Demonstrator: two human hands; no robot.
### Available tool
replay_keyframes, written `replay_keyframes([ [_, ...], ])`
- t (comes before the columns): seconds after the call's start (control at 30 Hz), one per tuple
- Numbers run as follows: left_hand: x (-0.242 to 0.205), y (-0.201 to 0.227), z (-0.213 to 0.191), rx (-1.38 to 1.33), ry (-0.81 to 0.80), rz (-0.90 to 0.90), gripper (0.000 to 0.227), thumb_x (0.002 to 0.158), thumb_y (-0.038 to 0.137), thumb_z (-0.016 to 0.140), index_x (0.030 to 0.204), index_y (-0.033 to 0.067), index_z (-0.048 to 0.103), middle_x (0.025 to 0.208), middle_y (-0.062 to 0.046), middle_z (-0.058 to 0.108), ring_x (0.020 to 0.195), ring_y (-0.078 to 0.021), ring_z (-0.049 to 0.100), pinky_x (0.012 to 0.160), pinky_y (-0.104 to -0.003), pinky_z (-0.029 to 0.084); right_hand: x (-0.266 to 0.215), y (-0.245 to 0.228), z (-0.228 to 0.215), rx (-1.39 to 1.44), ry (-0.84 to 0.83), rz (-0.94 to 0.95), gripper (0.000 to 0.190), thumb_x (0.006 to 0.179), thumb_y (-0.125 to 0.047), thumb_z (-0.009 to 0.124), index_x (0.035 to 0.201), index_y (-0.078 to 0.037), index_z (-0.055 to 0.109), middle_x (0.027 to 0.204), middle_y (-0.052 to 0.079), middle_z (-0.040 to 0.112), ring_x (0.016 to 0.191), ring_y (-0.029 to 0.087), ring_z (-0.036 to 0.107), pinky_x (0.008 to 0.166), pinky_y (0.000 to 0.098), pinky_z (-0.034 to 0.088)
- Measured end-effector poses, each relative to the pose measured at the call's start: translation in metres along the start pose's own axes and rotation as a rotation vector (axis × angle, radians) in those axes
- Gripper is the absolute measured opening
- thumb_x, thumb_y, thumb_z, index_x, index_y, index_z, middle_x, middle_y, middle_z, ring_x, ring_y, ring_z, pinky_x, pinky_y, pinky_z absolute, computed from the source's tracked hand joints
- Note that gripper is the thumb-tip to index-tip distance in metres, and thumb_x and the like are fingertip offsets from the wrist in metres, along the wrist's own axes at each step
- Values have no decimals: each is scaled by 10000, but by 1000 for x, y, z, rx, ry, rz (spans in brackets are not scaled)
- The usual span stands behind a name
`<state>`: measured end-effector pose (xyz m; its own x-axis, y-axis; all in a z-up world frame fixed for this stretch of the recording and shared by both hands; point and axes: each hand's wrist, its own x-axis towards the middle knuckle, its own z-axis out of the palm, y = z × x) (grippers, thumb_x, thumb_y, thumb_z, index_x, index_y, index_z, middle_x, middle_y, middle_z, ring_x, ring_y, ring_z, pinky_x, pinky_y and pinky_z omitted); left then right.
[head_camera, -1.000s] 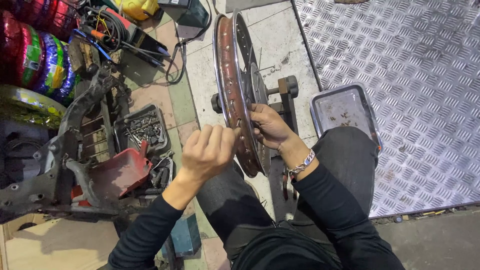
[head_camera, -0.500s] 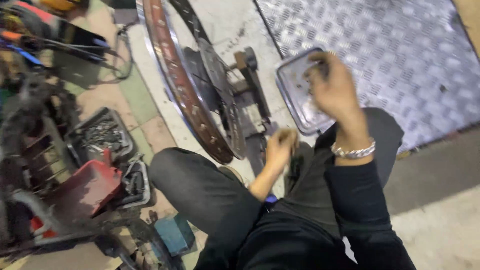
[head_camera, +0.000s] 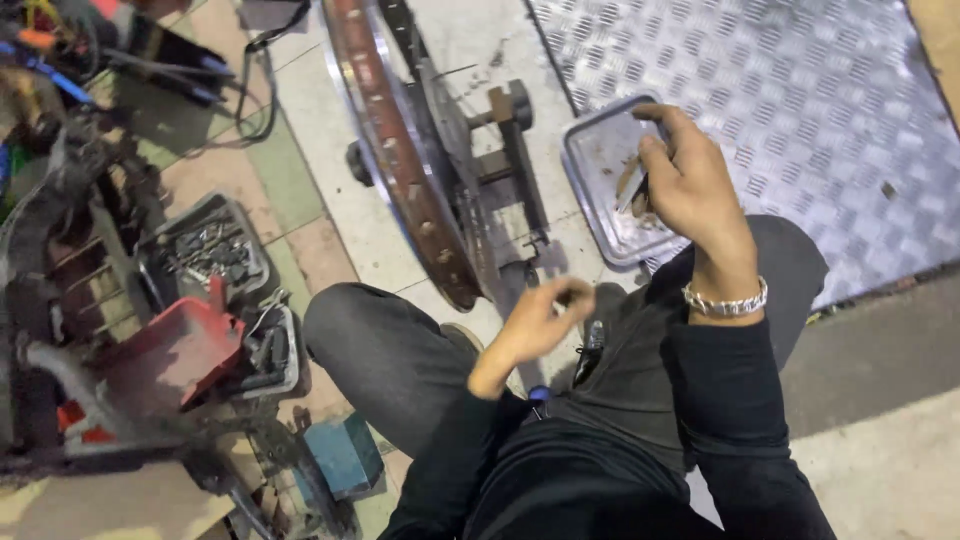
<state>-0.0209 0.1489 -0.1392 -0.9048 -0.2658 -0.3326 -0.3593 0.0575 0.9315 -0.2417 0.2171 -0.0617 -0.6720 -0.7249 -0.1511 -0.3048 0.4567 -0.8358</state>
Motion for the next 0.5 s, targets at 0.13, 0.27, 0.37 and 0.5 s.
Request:
replay_keyframes([
  [0.13, -71, 68, -69, -23, -25, 270, 171, 989, 179, 653, 1006, 10, 676, 863, -229, 714, 835, -456, 704, 736, -522, 563, 2, -22, 28, 298, -66, -9, 335, 1062, -114, 437, 1308, -37, 652, 697, 127, 598, 576, 179, 598, 517, 276, 500],
  [0.27, -84, 57, -124, 16, 608, 317, 176, 851, 88, 729, 1026, 94, 719, 901, -81, 751, 818, -254, 746, 737, -358, 607, -22, -62, 57, 471, 39, -153, 291, 1077, -197, 511, 1224, 12, 649, 656, 105, 549, 537, 120, 487, 489, 233, 393],
  [0.37, -66, 59, -152, -13, 642, 319, 458, 938, 204, 747, 1312, 25, 554, 1251, -208, 616, 1074, -390, 669, 814, -472, 592, -45, -74, 81, 548, 21, -134, 287, 1037, -196, 574, 1181, 39, 653, 685, 163, 625, 522, 158, 560, 453, 256, 444],
  [0.5, -47, 48, -173, 166, 369, 437, 547, 867, 285, 819, 1330, 60, 633, 1341, -226, 606, 1177, -470, 643, 886, -523, 584, -70, -56, 112, 843, -33, -40, 297, 1006, -140, 607, 1219, 68, 600, 859, 246, 713, 562, 159, 626, 441, 222, 496],
])
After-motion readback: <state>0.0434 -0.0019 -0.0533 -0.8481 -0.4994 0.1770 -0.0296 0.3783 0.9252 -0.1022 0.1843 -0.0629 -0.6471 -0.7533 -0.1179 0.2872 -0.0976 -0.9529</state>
